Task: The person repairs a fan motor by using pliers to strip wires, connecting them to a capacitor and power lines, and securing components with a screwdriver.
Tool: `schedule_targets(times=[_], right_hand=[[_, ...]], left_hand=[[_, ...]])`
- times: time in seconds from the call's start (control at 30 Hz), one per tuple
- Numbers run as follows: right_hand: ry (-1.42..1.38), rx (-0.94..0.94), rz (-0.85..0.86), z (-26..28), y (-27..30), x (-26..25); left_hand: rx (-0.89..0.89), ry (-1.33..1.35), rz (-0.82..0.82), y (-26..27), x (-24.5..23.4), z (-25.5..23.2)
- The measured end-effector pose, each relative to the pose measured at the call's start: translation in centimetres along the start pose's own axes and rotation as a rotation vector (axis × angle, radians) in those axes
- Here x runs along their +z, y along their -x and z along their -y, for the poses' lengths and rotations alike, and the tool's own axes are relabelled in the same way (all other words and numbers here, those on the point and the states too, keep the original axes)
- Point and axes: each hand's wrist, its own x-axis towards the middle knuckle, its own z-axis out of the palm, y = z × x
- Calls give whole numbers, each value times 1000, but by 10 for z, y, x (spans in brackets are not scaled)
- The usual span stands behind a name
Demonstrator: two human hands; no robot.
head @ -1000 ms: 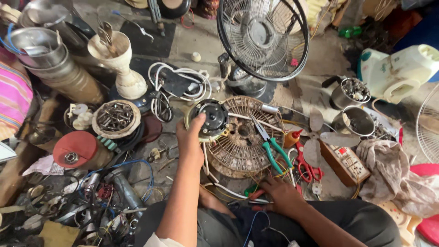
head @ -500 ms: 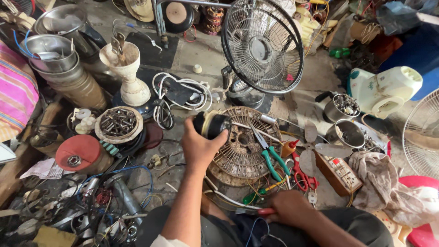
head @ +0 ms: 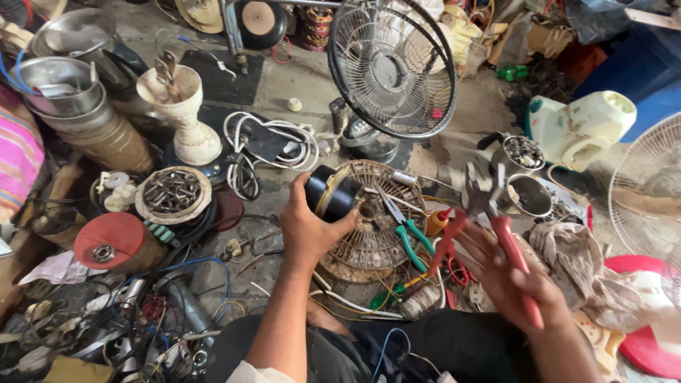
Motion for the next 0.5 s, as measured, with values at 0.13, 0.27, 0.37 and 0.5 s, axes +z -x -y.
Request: schedule_targets(times=[0.13, 0.27, 0.37, 0.5], right_hand=[[-308, -21, 66, -19, -23, 30], [-36, 1, -108, -45, -37, 20], [66, -39, -171, -61, -36, 16], [3, 137, -299, -80, -41, 15]], left_hand=[[61, 36, 66, 4, -4, -9], [-11, 109, 58, 7, 2, -11], [-52, 153, 19, 6, 6, -11], [-95, 195, -11, 9, 9, -13]])
